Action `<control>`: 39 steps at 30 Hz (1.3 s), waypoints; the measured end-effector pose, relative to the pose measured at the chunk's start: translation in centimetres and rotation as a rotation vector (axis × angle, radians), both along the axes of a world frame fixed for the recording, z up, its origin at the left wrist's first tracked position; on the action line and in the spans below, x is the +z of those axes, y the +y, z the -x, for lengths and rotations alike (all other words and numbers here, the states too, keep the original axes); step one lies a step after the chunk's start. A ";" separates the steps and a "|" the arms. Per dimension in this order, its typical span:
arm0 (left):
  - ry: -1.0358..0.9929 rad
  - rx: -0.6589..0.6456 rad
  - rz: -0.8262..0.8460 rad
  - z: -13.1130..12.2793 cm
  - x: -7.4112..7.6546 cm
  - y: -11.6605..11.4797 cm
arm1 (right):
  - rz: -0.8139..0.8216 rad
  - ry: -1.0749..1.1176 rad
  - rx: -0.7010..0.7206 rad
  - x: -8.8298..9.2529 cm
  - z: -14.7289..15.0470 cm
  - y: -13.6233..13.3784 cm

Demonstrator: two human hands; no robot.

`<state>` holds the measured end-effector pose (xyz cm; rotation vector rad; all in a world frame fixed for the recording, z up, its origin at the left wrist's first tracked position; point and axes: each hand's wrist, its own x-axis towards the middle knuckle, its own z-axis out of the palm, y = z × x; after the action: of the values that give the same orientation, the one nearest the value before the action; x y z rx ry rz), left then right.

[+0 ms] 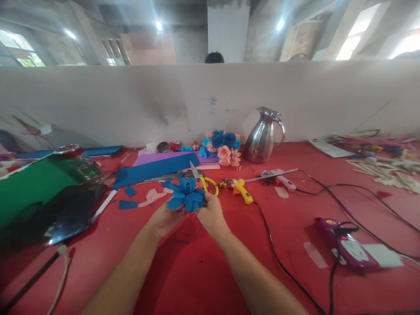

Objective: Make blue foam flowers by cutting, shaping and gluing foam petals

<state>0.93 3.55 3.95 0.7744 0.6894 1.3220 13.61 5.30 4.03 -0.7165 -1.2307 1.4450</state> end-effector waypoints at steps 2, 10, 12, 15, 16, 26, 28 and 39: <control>0.027 -0.018 -0.018 0.1 -0.2 0.0 | -0.022 0.011 -0.002 -0.1 -0.1 0.1; 0.099 0.061 0.016 0.3 -0.2 -0.1 | -0.070 -0.028 -0.026 0.0 -0.4 0.1; 0.107 0.082 0.028 0.2 -0.3 0.0 | -0.061 -0.034 -0.055 -0.2 -0.4 0.1; 0.170 0.187 0.024 0.5 -0.7 0.3 | -0.042 -0.072 -0.122 -0.4 -0.3 0.1; 0.214 0.242 0.014 0.6 -0.8 0.4 | -0.037 -0.085 -0.131 -0.4 -0.3 0.1; 0.682 0.890 -0.361 2.3 -0.5 0.3 | -0.226 -0.228 -0.155 -0.8 0.1 -0.2; 0.785 0.903 -0.431 2.2 -0.1 -0.1 | -0.261 -0.305 -0.158 -0.9 0.0 -0.3; 0.897 0.796 -0.497 2.0 -0.3 -0.5 | -0.451 -0.541 -0.212 -1.4 -0.2 -0.2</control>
<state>-1.04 3.04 3.69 1.6465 1.5116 1.8883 13.85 5.05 2.62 -0.9167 -1.7585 0.7710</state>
